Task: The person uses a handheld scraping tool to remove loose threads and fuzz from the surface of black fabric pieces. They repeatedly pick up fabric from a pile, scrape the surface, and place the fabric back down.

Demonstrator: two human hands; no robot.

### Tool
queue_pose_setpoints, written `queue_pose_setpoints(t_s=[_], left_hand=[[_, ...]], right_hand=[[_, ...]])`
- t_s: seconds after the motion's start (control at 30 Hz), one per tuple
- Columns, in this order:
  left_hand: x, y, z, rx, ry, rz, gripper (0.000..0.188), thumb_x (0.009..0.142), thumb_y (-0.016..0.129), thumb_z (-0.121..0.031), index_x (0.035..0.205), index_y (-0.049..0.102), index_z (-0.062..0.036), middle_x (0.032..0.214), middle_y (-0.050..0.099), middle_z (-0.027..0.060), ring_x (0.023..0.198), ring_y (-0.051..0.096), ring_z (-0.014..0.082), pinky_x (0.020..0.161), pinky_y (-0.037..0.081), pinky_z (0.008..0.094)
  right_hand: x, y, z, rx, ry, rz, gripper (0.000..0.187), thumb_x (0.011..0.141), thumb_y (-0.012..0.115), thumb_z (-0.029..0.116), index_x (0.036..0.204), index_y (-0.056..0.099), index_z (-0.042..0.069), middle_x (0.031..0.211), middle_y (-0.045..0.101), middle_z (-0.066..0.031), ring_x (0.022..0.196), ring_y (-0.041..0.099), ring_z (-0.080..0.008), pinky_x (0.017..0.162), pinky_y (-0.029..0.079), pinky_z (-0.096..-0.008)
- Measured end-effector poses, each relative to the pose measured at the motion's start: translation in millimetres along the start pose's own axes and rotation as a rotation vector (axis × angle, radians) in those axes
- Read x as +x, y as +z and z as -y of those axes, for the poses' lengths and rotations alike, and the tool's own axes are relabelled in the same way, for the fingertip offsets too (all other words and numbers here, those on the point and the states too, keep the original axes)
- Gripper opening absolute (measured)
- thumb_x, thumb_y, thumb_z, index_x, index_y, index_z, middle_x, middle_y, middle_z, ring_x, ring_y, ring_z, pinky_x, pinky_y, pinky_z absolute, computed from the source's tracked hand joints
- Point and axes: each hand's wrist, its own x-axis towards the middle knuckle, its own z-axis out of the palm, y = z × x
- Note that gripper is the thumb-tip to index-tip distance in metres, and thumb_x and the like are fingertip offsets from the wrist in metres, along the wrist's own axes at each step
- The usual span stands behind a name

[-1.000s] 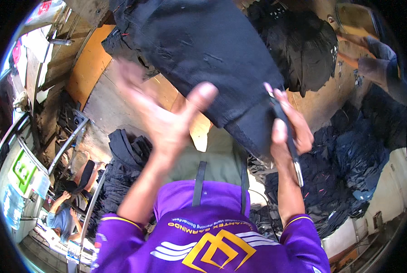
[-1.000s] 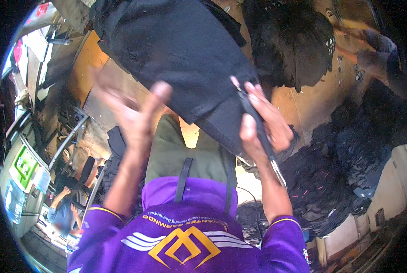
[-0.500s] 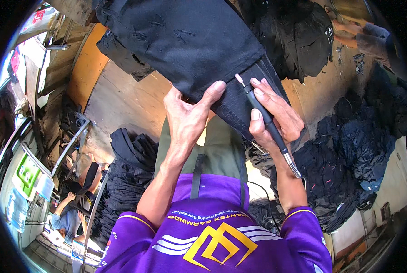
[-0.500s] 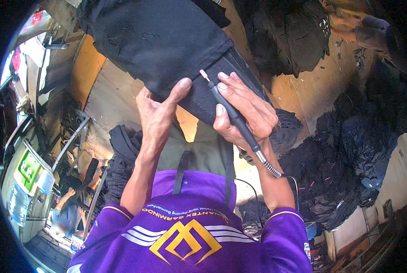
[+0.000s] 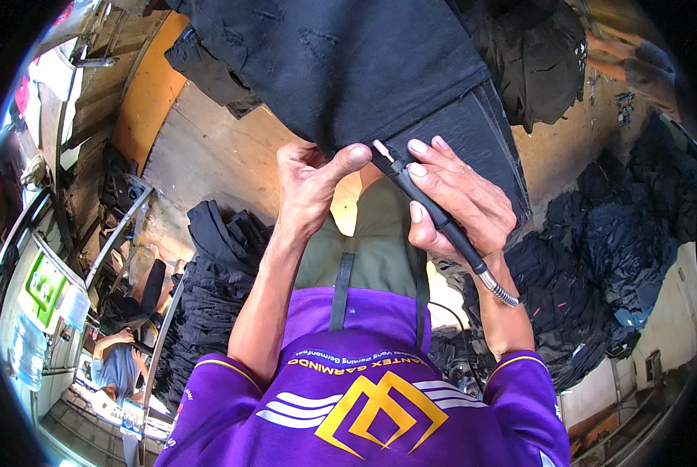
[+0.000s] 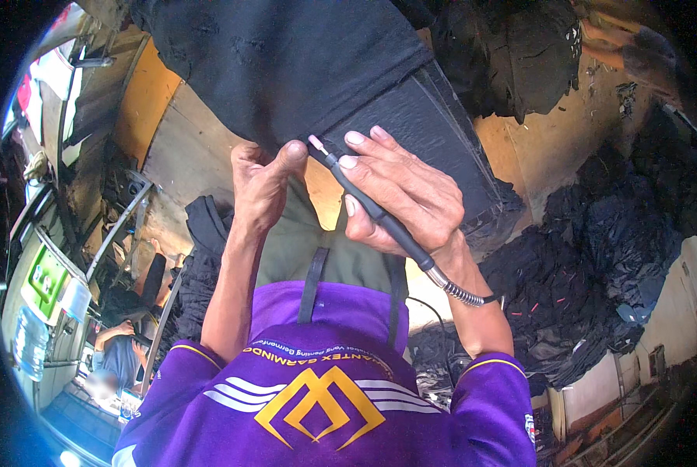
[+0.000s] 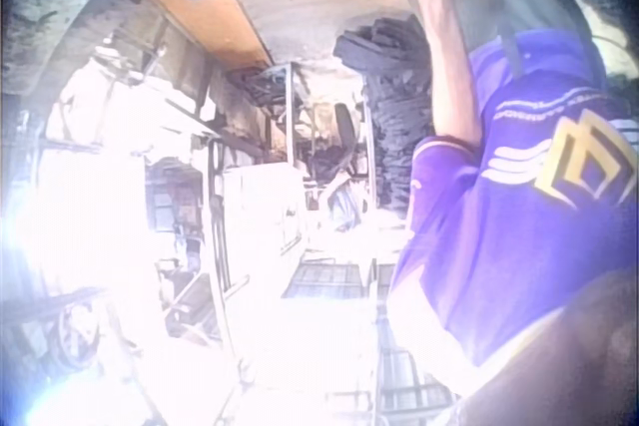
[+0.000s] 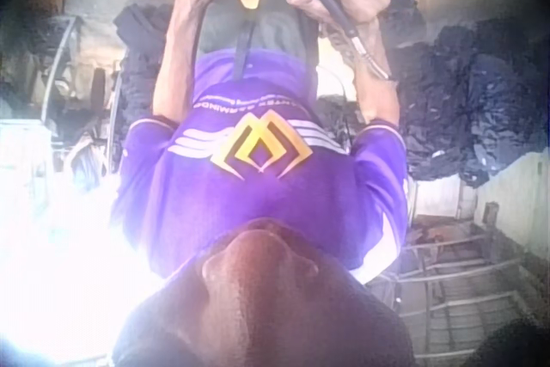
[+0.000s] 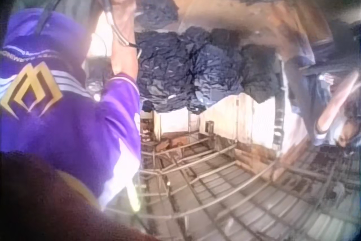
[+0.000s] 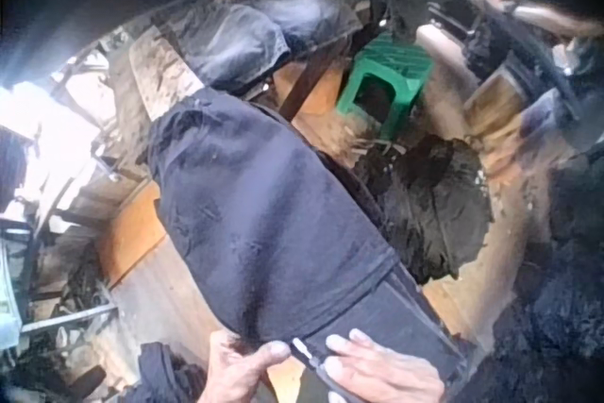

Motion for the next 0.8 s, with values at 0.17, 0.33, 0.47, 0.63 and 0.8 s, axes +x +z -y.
queue_pose_setpoints(t_s=[0.17, 0.33, 0.47, 0.63, 0.8], left_hand=[[0.4, -4.2, -2.2, 0.004, -0.021, 0.011, 0.025, 0.087, 0.093, -0.012, 0.104, 0.079, -0.0016, 0.101, 0.076, -0.0008, 0.092, 0.066, 0.0076, 0.084, 0.052, 0.0265], [0.0, -2.5, -2.8, -0.017, -0.019, 0.009, 0.025, 0.087, 0.093, -0.011, 0.106, 0.079, -0.0015, 0.102, 0.077, 0.0005, 0.093, 0.067, 0.0087, 0.085, 0.053, 0.0284], [-0.7, -0.6, -3.9, -0.036, -0.001, 0.006, 0.026, 0.087, 0.093, -0.012, 0.106, 0.079, -0.0011, 0.104, 0.077, 0.0009, 0.094, 0.068, 0.0099, 0.087, 0.053, 0.0294], [0.7, -0.2, -1.5, -0.027, 0.013, -0.009, 0.026, 0.087, 0.093, -0.013, 0.105, 0.079, -0.0006, 0.103, 0.077, 0.0005, 0.093, 0.067, 0.0097, 0.086, 0.052, 0.0288], [1.6, -3.1, 0.8, 0.027, -0.018, -0.015, 0.027, 0.087, 0.094, -0.015, 0.103, 0.079, -0.0006, 0.100, 0.076, 0.0002, 0.091, 0.067, 0.0090, 0.084, 0.052, 0.0281]], right_hand=[[1.2, 2.3, 1.2, 0.002, -0.017, 0.027, 0.034, 0.085, 0.077, 0.008, 0.118, 0.078, 0.000, 0.106, 0.081, -0.0167, 0.114, 0.078, -0.0356, 0.103, 0.063, -0.0533], [-0.3, 3.0, 1.7, -0.028, -0.011, 0.004, 0.031, 0.088, 0.077, 0.011, 0.117, 0.079, -0.001, 0.105, 0.080, -0.0168, 0.113, 0.079, -0.0359, 0.102, 0.064, -0.0529], [-1.4, 4.0, 1.7, -0.034, 0.008, -0.034, 0.031, 0.087, 0.076, 0.010, 0.115, 0.079, -0.002, 0.104, 0.080, -0.0172, 0.111, 0.079, -0.0363, 0.101, 0.065, -0.0522], [-2.2, 1.4, 1.5, -0.081, 0.021, -0.054, 0.031, 0.085, 0.074, 0.007, 0.114, 0.079, -0.003, 0.105, 0.081, -0.0191, 0.109, 0.080, -0.0364, 0.100, 0.065, -0.0518], [-2.8, 2.2, 0.7, -0.086, 0.035, -0.100, 0.033, 0.083, 0.074, 0.005, 0.114, 0.079, -0.004, 0.107, 0.080, -0.0222, 0.109, 0.080, -0.0373, 0.100, 0.064, -0.0518]])
